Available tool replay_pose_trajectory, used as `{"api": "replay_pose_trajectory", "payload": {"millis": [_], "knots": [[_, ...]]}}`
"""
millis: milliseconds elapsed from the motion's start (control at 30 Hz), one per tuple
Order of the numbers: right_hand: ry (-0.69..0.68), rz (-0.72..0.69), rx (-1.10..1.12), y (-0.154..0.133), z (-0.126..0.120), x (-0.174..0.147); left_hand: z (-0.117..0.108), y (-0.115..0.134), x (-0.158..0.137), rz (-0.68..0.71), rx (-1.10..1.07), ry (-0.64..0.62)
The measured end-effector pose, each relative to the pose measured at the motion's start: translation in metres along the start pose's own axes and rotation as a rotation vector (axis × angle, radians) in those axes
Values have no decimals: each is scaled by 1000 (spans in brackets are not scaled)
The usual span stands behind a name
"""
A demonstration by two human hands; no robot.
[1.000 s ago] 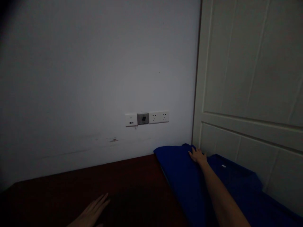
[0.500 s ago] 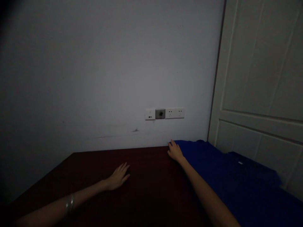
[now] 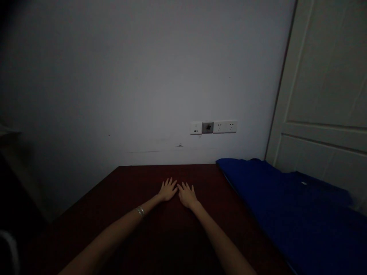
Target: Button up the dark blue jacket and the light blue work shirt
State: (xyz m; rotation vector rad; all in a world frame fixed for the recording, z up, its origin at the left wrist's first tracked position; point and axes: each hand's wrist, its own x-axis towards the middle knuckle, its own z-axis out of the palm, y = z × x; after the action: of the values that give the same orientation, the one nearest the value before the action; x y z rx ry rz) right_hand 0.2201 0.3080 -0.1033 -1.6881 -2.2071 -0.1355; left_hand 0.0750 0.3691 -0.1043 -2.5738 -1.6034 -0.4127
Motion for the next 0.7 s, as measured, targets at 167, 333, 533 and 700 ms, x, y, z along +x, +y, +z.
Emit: {"api": "replay_pose_trajectory", "payload": {"millis": [167, 333, 533, 700], "knots": [[111, 23, -5, -3, 8, -7, 1, 0, -8, 11, -15, 81], [128, 14, -9, 0, 11, -8, 1, 2, -13, -8, -30, 104], [130, 9, -12, 0, 12, -10, 3, 2, -14, -14, -37, 108], [119, 10, -22, 0, 10, -11, 4, 2, -12, -18, -48, 108]]}}
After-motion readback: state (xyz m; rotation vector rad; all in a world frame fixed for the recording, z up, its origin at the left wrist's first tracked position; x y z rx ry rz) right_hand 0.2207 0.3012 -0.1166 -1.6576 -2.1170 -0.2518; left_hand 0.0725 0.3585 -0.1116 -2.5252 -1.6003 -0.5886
